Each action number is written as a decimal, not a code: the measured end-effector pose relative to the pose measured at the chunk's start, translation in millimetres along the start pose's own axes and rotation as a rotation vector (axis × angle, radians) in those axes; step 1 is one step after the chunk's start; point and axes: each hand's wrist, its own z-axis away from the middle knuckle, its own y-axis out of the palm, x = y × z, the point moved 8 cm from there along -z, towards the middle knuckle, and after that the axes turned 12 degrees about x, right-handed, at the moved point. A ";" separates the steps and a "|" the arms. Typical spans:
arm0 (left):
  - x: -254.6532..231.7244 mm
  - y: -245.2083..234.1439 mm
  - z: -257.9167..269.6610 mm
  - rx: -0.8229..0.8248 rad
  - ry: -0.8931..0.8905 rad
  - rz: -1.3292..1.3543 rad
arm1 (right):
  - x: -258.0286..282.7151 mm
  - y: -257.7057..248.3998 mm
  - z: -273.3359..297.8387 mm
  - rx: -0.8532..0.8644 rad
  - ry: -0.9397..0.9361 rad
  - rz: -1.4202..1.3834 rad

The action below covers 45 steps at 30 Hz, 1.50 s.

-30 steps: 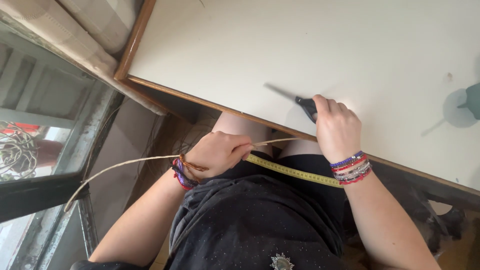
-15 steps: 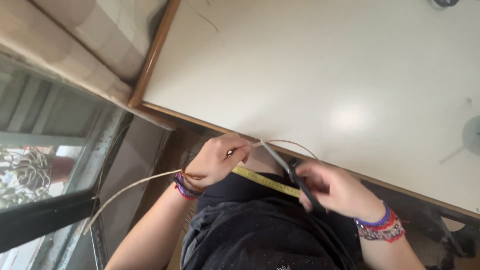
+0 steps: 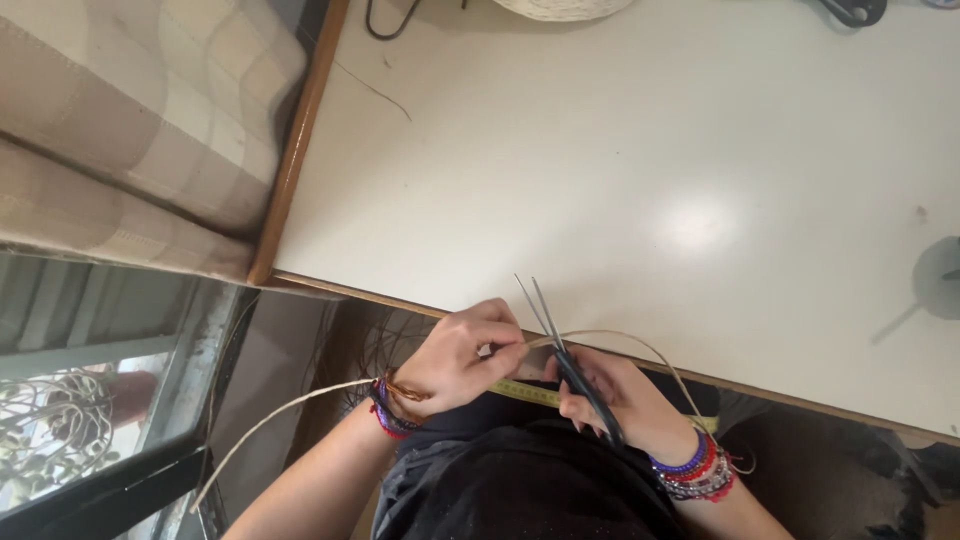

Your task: Measuring and cutting thin wooden strips using a tape measure and scissors.

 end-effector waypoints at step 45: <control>-11.8 94.0 -10.2 -0.794 -0.029 0.668 | 2.6 -14.9 57.9 -0.661 -0.318 0.301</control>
